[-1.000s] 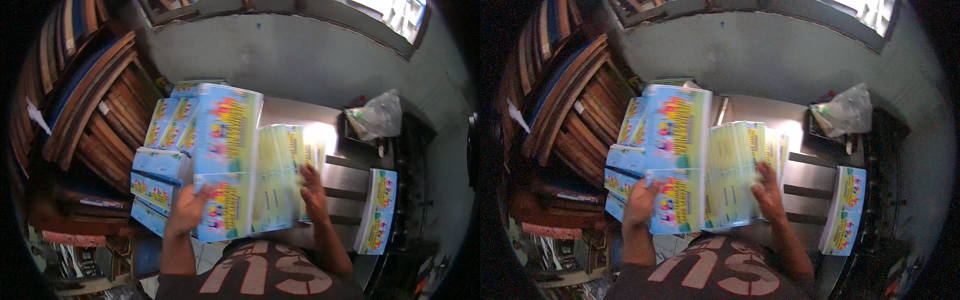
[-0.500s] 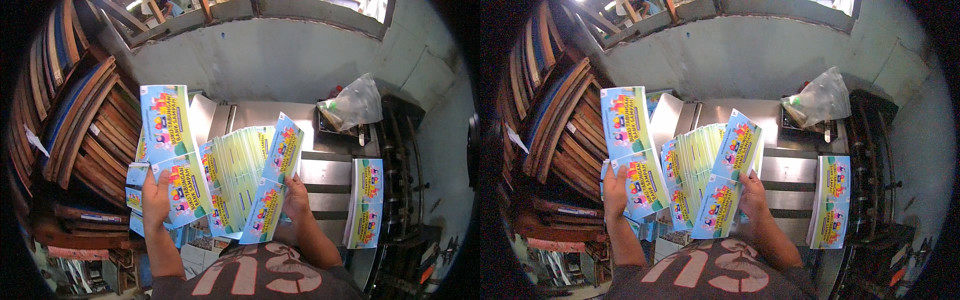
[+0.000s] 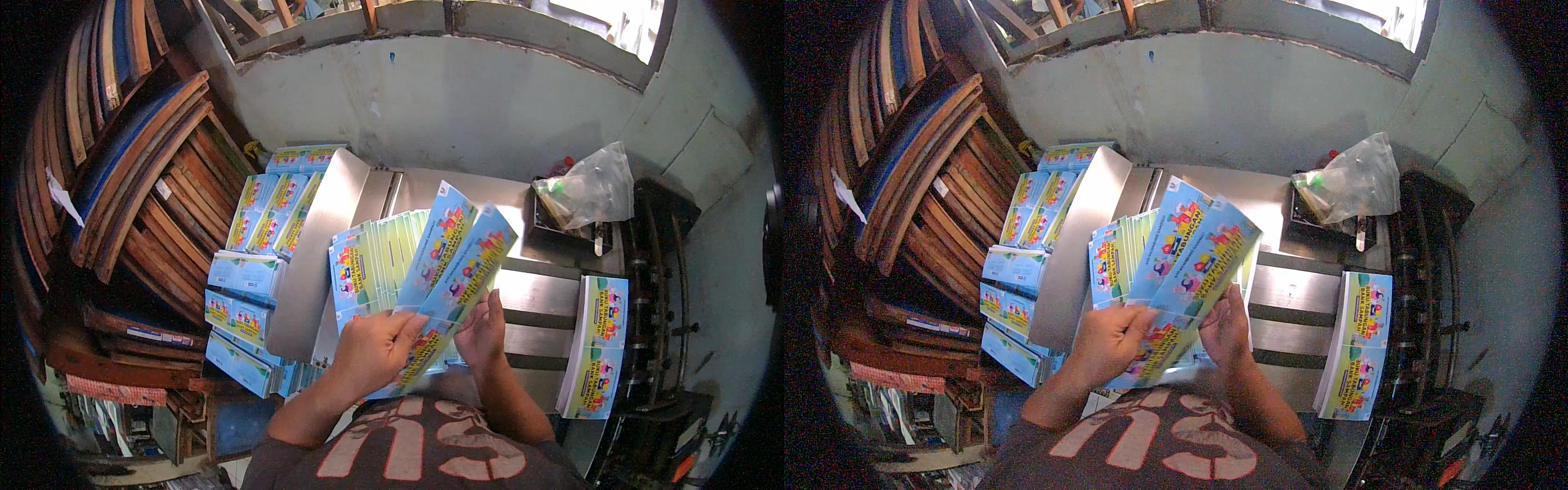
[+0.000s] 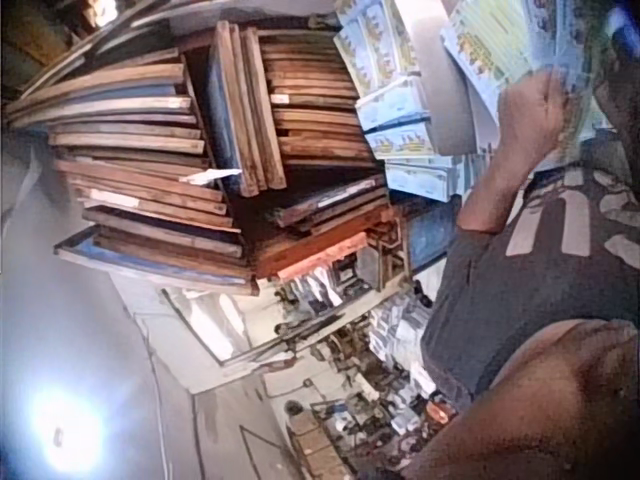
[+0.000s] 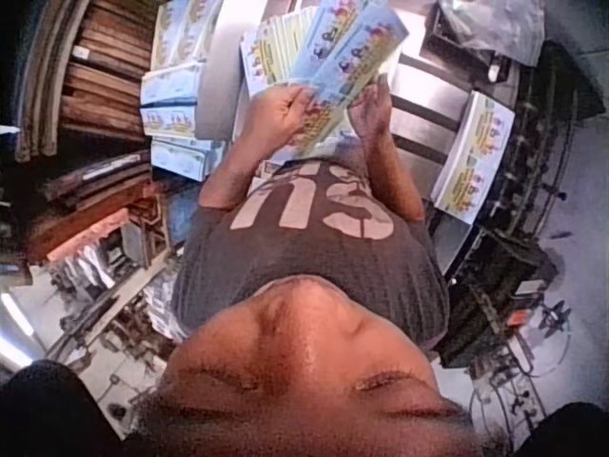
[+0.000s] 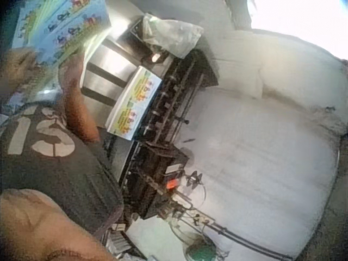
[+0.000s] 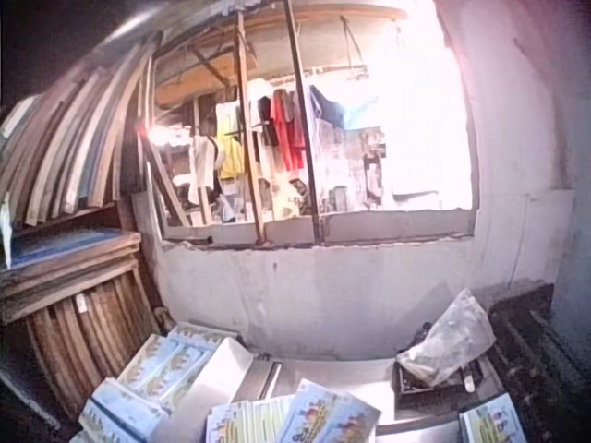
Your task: The person organizes and aligns stacks of paper booklets on a metal surface, flipping through them by hand to check alignment and then placing them onto a stack on the left.
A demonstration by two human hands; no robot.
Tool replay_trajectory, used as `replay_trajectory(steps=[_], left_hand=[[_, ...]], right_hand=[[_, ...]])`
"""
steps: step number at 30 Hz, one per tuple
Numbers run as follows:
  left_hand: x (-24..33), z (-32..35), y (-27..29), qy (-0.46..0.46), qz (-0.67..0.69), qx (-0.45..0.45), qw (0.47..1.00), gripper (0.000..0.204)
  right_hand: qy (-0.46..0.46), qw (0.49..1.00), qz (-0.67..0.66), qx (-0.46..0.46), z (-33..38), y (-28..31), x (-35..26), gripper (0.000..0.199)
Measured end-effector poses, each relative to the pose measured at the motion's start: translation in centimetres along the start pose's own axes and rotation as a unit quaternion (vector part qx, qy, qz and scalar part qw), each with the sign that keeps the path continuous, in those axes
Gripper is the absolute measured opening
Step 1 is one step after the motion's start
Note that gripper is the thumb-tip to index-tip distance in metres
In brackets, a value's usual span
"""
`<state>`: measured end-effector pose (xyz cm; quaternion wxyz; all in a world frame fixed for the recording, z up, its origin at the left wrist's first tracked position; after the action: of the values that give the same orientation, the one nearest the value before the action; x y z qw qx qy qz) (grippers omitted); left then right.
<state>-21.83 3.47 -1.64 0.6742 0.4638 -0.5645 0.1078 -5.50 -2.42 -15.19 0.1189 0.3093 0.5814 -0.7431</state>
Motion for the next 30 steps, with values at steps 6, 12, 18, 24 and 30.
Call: replay_trajectory(steps=[6,12,18,24,30], left_hand=[[1.2,0.9,1.5,-0.041,-0.044,0.067,0.996,0.024],[-0.9,0.7,7.8,0.017,0.049,0.237,0.97,0.03],[-5.3,1.8,9.3,0.032,0.09,0.259,0.961,0.03],[-7.7,1.6,-3.1,0.108,0.359,0.016,0.927,0.069],[-20.6,1.9,2.0,0.222,0.392,0.203,0.869,0.043]], right_hand=[[-0.042,0.994,-0.016,-0.102,0.1,-0.8,1.1,0.108],[-0.03,0.99,0.134,-0.026,-0.8,2.6,3.2,0.053],[-0.013,0.995,0.099,-0.006,-1.6,1.2,-1.8,0.042],[-0.086,0.973,0.211,-0.045,-1.7,1.4,1.3,0.048],[-0.101,0.963,0.25,0.029,-2.2,3.1,-0.5,0.048]])
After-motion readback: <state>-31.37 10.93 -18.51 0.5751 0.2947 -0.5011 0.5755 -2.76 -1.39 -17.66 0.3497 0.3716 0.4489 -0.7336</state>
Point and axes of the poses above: each hand's wrist, its own z-axis away from the middle knuckle, its own y-axis out of the back of the hand, x = y × z, the point moved 2 cm from there along -z, towards the middle knuckle, and after that the axes turned 15 degrees about z, right-handed, at the moved point
